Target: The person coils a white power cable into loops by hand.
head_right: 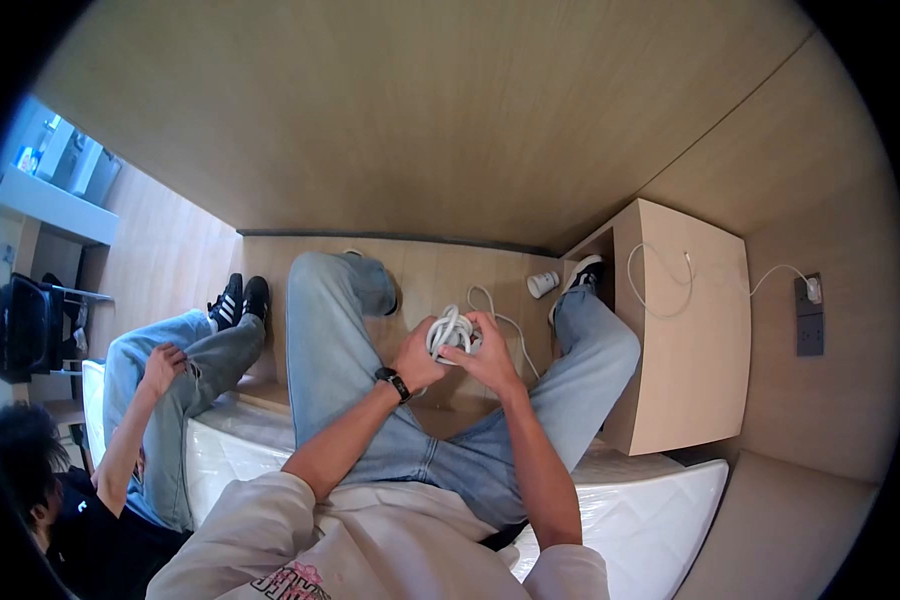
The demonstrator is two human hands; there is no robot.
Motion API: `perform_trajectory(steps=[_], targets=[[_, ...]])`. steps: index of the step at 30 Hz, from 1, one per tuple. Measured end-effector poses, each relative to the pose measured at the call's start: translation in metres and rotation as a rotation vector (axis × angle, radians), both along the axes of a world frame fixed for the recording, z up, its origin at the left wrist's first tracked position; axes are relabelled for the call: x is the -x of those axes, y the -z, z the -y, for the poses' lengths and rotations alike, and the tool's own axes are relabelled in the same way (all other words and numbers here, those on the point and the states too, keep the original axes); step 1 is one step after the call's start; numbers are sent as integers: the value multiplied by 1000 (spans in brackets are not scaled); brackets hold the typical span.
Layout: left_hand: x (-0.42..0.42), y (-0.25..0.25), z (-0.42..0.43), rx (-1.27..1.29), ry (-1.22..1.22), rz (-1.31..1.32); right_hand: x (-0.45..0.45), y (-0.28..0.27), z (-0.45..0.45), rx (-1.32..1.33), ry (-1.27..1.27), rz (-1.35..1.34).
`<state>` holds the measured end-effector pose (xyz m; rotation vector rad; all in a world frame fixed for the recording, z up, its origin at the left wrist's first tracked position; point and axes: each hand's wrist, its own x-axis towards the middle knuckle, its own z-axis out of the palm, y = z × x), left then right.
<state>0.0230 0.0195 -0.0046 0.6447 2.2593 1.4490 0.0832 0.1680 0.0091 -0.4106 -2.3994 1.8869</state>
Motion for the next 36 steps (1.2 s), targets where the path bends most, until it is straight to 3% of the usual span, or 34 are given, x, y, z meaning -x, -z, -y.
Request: perform_trajectory(steps=[3,12,15,21,30,36], targets=[[-2,-6,0,32,24,-15,-1,2,2,139,28,41],[-4,5,-3,63,66,2,1,2,1,238,6,37],[-6,-3,-5,51,-40,70,8,-2,5,348,-18,38],[-5,8,-2,170,-50,-26,7,1,10,269,-19,91],[0,1,-2,194,12,120,6,3,-2,168,-116,87],[0,9,-1,53,-39,109,6,-9,2,271,-126,9]])
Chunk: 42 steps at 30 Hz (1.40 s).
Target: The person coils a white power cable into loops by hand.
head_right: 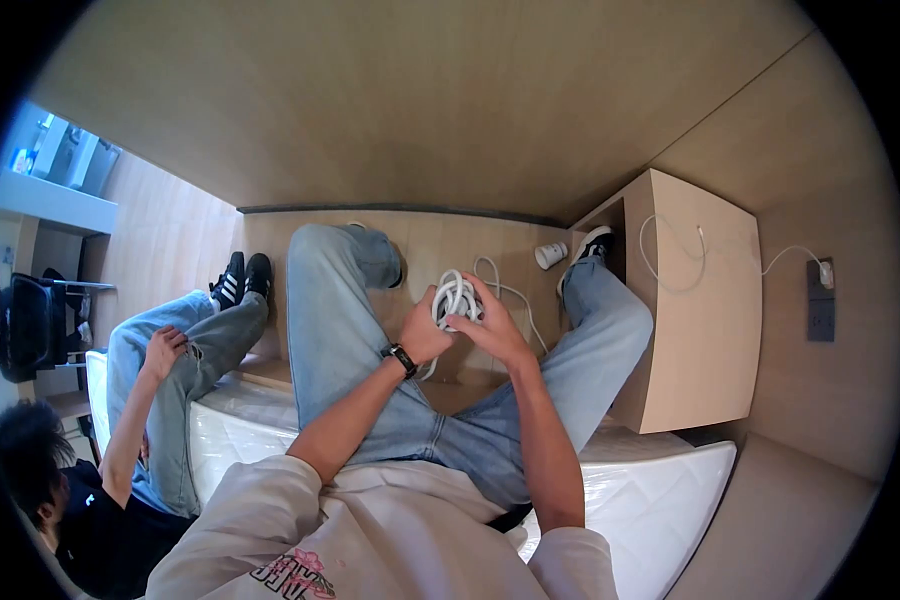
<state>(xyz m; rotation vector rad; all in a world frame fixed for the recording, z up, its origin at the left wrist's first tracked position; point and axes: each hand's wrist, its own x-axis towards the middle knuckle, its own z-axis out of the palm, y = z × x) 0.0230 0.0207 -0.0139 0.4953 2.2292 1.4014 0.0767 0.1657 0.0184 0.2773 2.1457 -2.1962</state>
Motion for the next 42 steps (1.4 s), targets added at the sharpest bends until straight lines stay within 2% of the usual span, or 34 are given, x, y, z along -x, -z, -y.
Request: perform_trajectory(steps=[3,5,17,29,42], targets=[[-1,-8,-1,94,1,-14,1,-5,1,-128,5,48],[-1,-12,-1,175,26,-85,1,2,1,-110,14,52],[-3,-5,-3,179,-4,-139,1,8,3,-141,66,35],[1,-9,-1,134,11,-11,5,1,6,-107,79,81],[-1,-4,-2,146,18,-57,3,14,5,-169,116,50]])
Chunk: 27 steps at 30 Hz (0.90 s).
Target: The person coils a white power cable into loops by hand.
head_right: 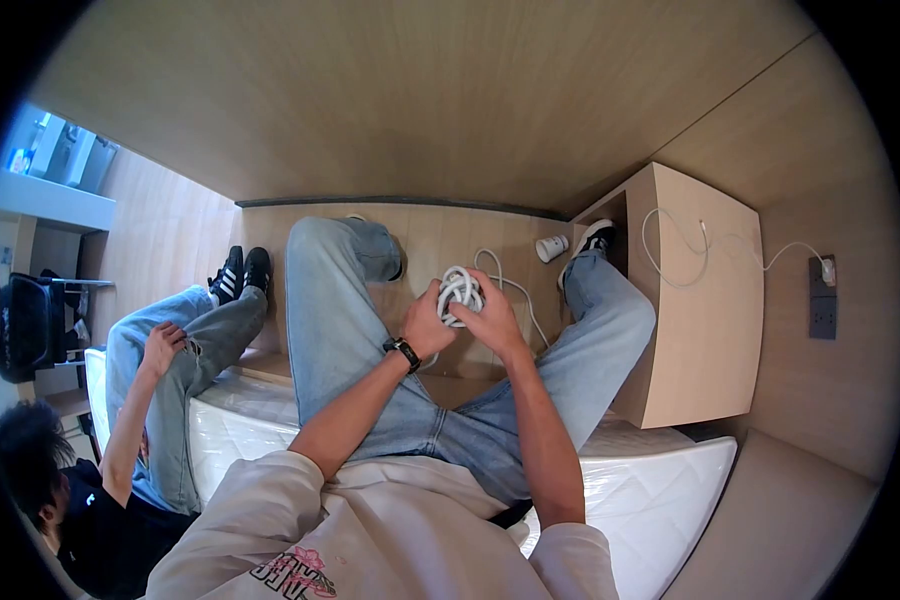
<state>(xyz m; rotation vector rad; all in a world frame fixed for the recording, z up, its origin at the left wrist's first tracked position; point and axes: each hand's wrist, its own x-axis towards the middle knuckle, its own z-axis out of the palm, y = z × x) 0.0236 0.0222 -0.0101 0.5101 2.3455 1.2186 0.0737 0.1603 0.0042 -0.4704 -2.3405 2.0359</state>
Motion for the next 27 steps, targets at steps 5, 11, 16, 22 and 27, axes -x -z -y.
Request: perform_trajectory(steps=[5,11,16,22,27], targets=[[-1,7,-1,26,-4,-17,1,-3,0,1,-7,2],[-1,2,0,19,-19,-58,2,-5,-1,91,-1,-6],[0,4,0,20,-7,-50,2,1,-1,163,37,-16],[17,-14,6,-32,212,124,-1,-9,-14,360,224,-7],[14,-24,8,-77,231,245,-4,-17,-9,380,186,28]])
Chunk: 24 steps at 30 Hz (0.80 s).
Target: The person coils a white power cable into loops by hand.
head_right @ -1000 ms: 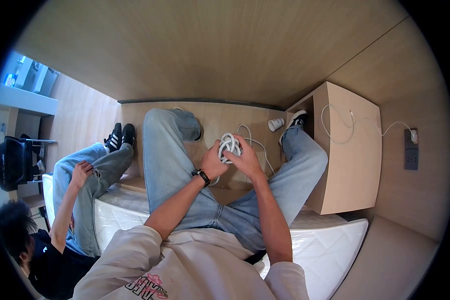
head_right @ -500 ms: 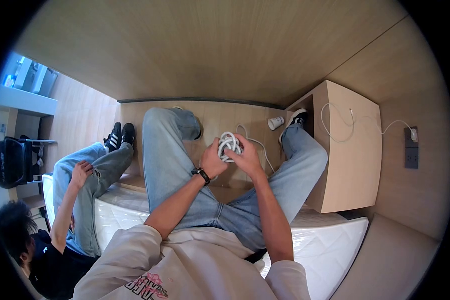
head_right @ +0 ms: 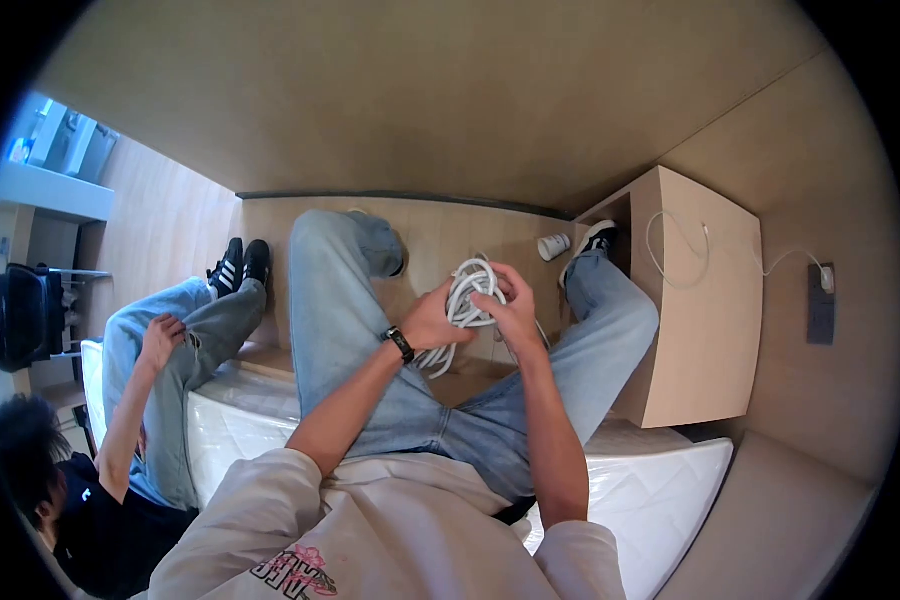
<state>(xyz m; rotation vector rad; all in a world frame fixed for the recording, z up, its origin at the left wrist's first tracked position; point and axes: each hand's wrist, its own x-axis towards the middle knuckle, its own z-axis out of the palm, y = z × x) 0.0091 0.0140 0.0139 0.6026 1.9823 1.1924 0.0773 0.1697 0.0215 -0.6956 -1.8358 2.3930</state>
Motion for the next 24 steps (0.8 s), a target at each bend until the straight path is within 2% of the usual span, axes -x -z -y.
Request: perform_trajectory(steps=[5,7,8,10,12,14,16,17,18,19,20,22,24], targets=[[-8,38,-3,-143,-263,-30,4,-6,-1,-3,-23,21],[-5,36,0,-210,-319,-31,6,-1,-11,270,6,2],[-2,35,1,-279,-373,-31,4,5,-14,270,11,2],[5,26,3,-284,-389,21,-1,22,-18,-230,-250,117],[10,18,2,-440,-520,32,-4,35,-16,-282,-233,109],[9,18,1,-448,-553,-48,-3,46,-10,-385,-214,85],[8,19,3,-302,-566,-217,1,17,-6,-308,-160,98],[7,19,3,-302,-567,-218,2,6,-5,-234,-107,113],[5,19,2,-99,-483,-269,2,6,-6,-236,-110,111],[4,18,1,104,-399,-317,1,7,-9,-66,-38,110],[1,18,-2,105,-405,-321,-1,7,-11,106,35,108],[-7,17,-10,206,-264,-393,-4,1,-13,176,52,105],[-11,26,-12,158,-286,-422,-5,-1,-12,240,73,97]])
